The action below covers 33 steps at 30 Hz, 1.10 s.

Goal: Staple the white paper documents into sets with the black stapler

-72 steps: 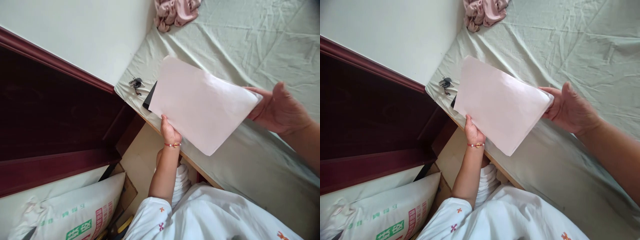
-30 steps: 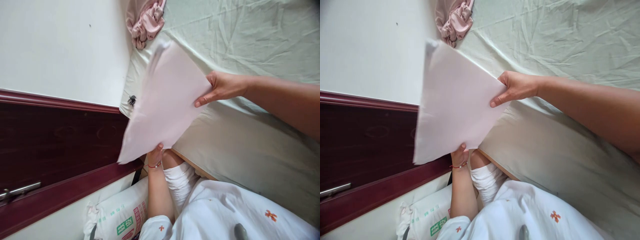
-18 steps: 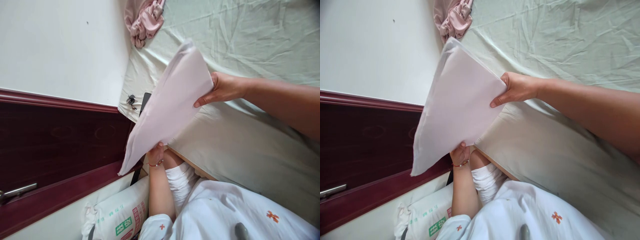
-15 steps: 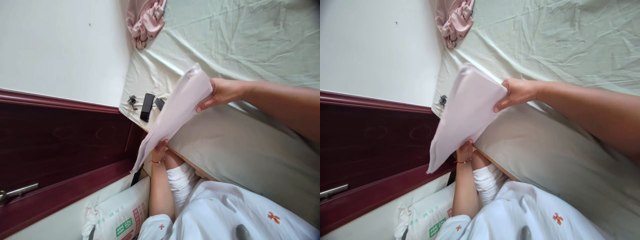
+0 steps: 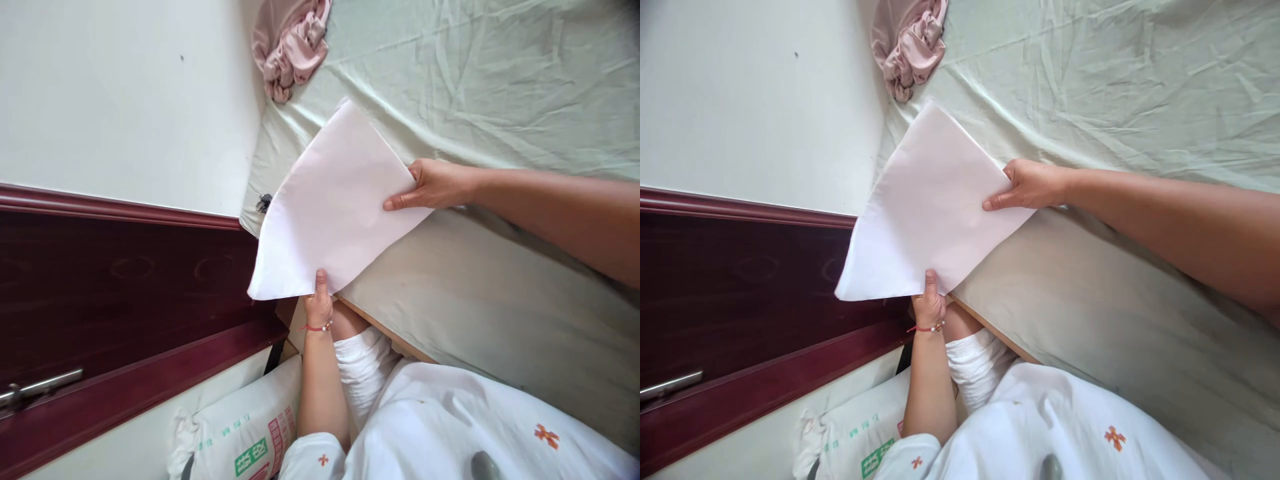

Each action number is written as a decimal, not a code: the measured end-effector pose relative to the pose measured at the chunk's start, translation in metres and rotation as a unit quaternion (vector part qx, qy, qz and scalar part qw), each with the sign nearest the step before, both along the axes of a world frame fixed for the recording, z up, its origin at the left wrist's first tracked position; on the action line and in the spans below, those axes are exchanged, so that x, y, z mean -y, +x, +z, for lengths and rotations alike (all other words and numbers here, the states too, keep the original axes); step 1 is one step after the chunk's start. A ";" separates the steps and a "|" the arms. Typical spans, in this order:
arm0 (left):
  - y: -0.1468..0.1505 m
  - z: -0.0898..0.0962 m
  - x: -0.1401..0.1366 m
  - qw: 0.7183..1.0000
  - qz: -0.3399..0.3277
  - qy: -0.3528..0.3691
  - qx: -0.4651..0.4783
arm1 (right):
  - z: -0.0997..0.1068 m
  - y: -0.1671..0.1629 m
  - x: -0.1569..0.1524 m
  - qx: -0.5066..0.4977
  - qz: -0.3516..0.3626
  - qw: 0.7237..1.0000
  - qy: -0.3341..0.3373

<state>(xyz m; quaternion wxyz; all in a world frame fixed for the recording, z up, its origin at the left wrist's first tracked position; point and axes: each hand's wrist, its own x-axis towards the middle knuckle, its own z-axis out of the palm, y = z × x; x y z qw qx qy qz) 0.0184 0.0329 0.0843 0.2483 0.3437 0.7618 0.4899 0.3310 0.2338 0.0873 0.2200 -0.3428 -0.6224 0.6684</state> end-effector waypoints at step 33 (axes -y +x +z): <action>0.013 0.045 -0.056 0.838 -0.365 -0.386 0.121 | 0.015 -0.005 0.002 0.161 0.145 0.961 0.169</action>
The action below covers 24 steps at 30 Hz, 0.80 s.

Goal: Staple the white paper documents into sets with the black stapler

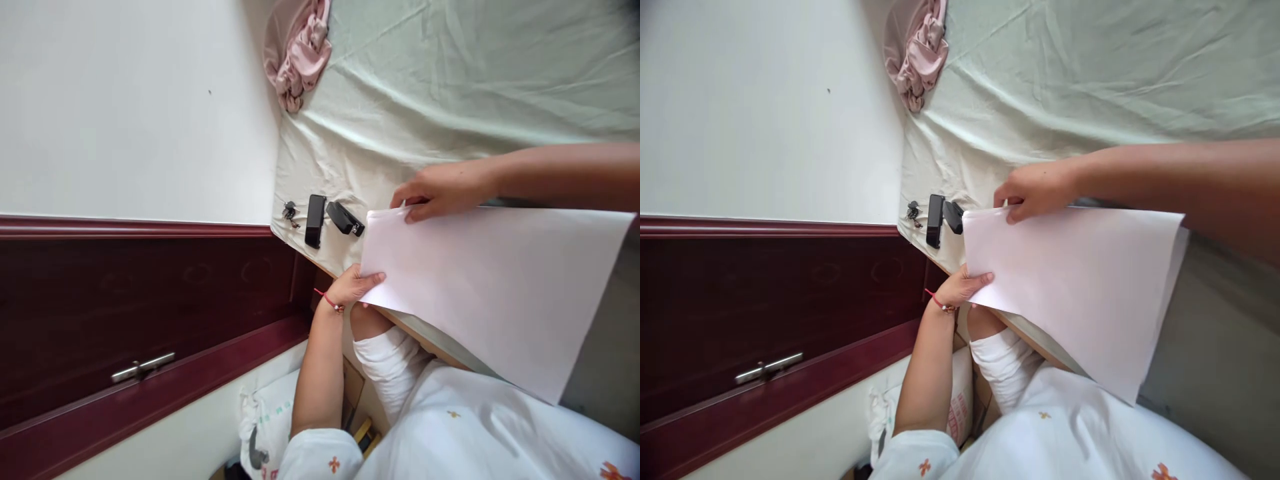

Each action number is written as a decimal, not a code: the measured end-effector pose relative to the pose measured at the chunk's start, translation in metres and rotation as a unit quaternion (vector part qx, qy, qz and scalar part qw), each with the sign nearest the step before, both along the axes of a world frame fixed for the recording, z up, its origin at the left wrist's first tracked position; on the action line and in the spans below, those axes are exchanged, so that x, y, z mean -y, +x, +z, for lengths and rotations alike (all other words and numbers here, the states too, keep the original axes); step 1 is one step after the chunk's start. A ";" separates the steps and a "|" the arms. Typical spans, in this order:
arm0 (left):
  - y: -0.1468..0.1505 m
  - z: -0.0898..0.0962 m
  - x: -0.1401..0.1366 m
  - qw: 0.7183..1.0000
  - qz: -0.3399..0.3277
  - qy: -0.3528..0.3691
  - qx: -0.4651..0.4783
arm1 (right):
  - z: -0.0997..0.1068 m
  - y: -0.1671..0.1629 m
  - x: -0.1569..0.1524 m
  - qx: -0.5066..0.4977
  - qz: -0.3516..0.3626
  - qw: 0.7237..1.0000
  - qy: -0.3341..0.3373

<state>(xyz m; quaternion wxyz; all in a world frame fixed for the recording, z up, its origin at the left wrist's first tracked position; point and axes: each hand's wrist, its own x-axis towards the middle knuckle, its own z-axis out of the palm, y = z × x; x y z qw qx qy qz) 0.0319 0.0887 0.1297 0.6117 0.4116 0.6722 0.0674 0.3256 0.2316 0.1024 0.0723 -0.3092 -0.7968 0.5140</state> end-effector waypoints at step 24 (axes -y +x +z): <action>0.025 -0.068 -0.037 0.777 0.330 0.443 -0.303 | -0.007 0.002 0.003 0.028 -0.161 0.983 0.086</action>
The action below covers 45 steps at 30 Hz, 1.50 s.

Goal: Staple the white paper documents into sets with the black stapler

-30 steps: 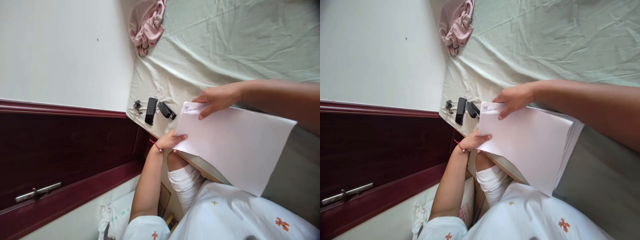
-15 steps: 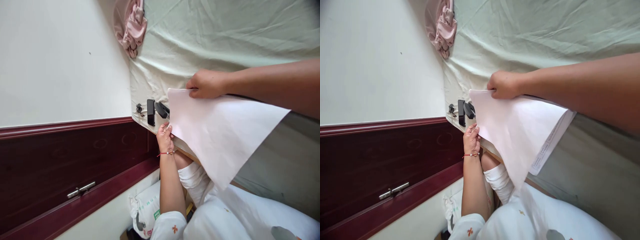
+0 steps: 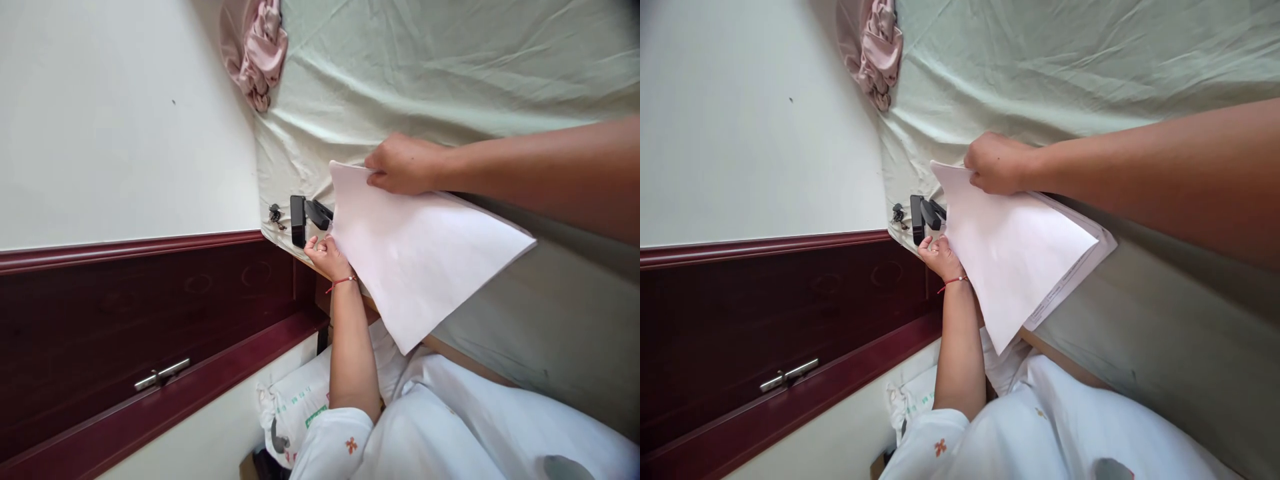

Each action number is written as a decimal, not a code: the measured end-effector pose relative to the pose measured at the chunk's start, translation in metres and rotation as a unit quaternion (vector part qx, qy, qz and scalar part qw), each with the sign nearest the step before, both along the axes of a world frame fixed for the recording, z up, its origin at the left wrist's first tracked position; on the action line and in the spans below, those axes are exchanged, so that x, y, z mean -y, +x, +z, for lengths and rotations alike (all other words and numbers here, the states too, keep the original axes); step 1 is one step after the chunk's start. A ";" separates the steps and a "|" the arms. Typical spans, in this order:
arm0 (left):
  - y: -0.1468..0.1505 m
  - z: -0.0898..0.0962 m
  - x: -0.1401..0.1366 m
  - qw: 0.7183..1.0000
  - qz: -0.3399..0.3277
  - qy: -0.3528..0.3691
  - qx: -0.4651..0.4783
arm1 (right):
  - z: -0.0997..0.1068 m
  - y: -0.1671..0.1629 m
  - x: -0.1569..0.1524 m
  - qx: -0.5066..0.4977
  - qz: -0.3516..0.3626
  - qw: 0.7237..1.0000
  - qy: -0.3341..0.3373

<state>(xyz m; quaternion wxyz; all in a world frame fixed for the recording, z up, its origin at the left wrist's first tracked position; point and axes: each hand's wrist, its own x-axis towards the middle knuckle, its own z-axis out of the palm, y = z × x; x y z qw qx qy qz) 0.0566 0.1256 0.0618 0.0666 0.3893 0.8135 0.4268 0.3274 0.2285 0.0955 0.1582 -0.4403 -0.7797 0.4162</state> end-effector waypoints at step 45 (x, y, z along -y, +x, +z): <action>-0.001 -0.005 -0.001 0.982 -0.111 0.081 -0.131 | -0.002 0.010 -0.014 -0.045 -0.006 0.999 0.024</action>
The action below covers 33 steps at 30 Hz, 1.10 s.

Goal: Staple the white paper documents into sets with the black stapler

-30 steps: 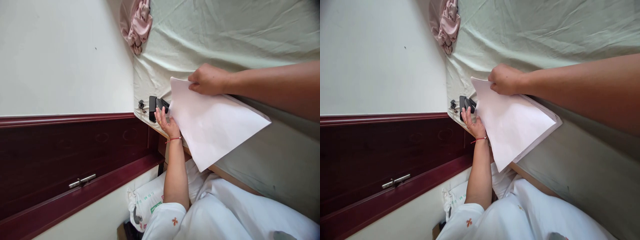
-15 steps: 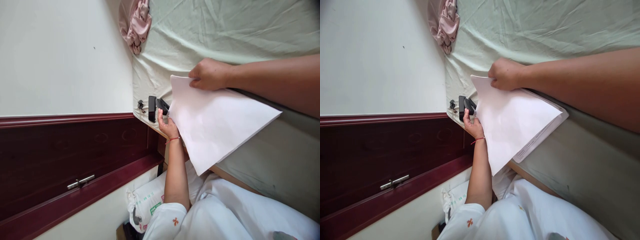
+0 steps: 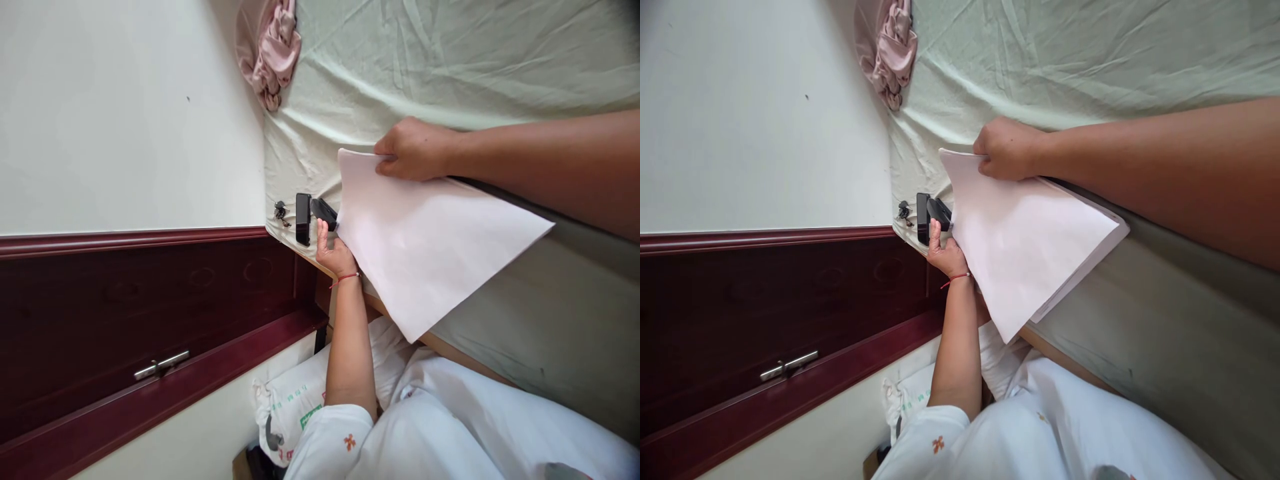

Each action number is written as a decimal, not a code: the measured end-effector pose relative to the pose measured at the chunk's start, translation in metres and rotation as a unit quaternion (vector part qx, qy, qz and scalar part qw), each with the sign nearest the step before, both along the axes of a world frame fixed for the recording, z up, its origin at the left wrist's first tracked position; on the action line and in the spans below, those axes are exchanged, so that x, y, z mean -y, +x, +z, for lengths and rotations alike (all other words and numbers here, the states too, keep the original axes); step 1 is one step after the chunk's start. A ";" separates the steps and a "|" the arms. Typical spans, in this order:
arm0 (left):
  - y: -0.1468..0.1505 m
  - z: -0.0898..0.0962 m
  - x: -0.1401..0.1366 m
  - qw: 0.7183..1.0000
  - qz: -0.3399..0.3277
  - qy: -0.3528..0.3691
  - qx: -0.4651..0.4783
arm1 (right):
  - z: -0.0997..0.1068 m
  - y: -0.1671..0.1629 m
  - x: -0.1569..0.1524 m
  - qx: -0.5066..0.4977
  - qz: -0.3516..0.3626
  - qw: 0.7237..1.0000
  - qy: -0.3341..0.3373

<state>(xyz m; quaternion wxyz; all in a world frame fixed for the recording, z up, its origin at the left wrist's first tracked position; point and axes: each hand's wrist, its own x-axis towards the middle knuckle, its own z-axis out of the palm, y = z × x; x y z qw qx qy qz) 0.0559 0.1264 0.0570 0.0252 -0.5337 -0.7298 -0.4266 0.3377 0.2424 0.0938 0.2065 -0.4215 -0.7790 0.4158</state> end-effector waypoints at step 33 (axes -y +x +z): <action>0.021 0.032 0.050 0.901 -0.048 -0.070 0.426 | -0.004 0.001 -0.005 -0.189 -0.047 0.975 -0.106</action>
